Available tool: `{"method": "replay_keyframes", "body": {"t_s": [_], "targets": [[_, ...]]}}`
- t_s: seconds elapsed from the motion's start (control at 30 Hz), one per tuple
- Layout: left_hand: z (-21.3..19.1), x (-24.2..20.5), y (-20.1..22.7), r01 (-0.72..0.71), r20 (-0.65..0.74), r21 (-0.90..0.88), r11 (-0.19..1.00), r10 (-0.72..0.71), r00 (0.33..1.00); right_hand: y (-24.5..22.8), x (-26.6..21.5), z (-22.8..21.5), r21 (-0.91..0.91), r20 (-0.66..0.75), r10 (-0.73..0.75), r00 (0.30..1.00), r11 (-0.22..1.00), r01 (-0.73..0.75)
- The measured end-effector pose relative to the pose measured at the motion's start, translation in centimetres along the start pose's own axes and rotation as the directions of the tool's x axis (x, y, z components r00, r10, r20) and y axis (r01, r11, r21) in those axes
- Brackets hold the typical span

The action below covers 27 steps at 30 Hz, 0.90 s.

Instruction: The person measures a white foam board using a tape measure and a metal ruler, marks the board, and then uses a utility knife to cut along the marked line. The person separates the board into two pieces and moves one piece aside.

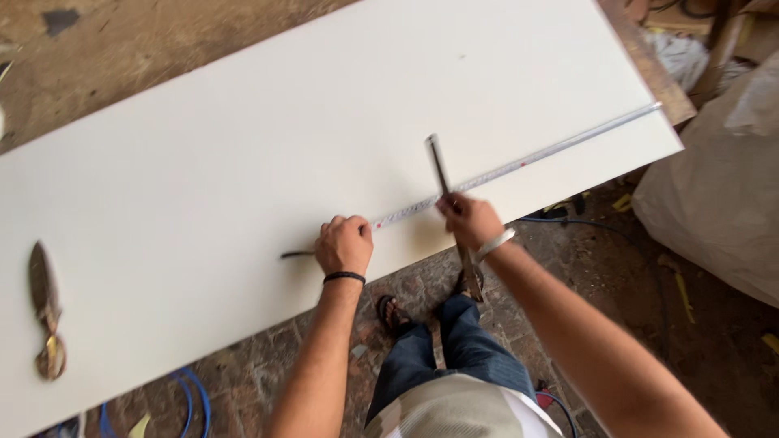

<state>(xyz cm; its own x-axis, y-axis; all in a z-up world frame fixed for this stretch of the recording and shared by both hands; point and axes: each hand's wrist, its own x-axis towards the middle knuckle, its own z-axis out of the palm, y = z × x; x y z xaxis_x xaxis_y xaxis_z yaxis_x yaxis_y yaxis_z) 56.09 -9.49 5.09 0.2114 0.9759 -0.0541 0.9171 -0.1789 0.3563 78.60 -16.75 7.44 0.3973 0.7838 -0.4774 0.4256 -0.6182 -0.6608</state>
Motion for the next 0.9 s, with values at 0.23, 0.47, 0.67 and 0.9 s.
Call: {"method": "replay_keyframes", "body": {"t_s": [0.23, 0.47, 0.67, 0.9], "targets": [[-4.3, 1.7, 2.3, 0.135, 0.321, 0.056, 0.989, -0.146, 0.936, 2.0, -4.9, 0.3, -0.143, 0.055, -0.237, 0.970, 0.959, 0.243], [-6.9, 2.5, 2.2, 0.167, 0.354, 0.094, 0.981, -0.190, 0.916, 2.1, -6.4, 0.0, -0.055, 0.093, -0.102, 0.990, 0.993, 0.107], [-3.6, 2.1, 0.3, 0.080, 0.182, 0.055, 0.995, -0.088, 0.979, 4.1, -5.9, 1.5, -0.263, -0.009, -0.291, 0.957, 0.923, 0.279], [1.2, 0.6, -1.7, -0.023, -0.061, 0.012, 1.000, 0.024, 0.998, 5.2, -6.4, 3.0, -0.448, 0.061, -0.255, 0.965, 0.857, 0.255]]}}
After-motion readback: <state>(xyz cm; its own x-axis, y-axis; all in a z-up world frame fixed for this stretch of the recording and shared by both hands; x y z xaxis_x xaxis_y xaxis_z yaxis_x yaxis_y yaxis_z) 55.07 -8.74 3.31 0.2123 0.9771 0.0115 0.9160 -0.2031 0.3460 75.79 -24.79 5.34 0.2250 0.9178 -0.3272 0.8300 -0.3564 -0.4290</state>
